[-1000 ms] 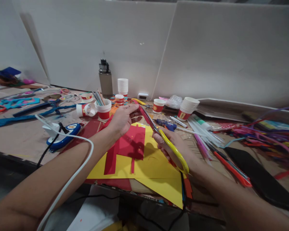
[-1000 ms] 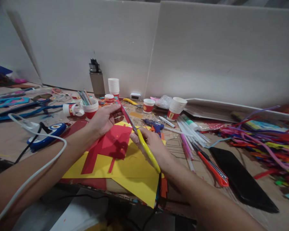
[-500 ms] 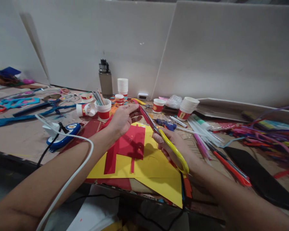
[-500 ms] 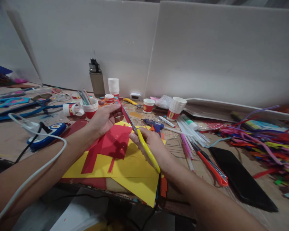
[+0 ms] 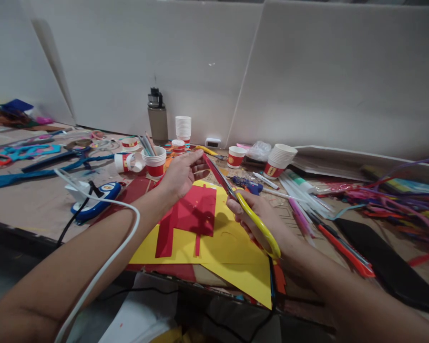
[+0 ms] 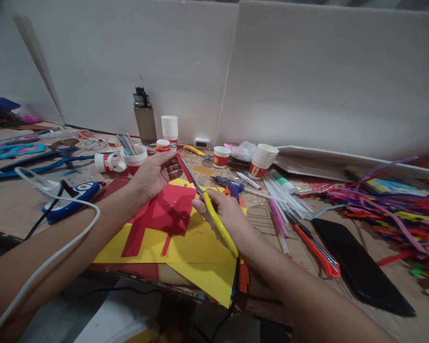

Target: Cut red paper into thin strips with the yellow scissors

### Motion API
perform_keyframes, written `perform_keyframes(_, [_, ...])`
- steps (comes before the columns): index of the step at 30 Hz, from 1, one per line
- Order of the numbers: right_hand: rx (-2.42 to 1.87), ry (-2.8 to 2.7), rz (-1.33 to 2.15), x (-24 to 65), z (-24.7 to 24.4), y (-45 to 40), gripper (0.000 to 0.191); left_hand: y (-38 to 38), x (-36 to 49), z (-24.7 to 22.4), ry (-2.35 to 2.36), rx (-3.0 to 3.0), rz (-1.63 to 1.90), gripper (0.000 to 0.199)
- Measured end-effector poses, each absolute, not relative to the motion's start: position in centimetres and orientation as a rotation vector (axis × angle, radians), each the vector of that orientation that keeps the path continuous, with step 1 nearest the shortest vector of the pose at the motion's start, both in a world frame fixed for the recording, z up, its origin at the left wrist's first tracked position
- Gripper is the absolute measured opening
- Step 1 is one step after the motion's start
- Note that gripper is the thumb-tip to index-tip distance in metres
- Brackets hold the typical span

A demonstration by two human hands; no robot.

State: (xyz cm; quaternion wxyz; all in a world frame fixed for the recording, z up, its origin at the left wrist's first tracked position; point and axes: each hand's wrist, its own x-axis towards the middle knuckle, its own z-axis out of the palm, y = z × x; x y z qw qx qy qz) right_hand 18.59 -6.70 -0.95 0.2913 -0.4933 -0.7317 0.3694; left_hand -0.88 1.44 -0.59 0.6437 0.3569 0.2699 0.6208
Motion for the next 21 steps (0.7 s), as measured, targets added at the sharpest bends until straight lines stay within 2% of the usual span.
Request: perform_keyframes(21, [-1.292,-2.021,0.878,18.51,-0.74,-6.68,0.028,1.17,-0.37,-0.93,0.612,0.785,1.436,0.01])
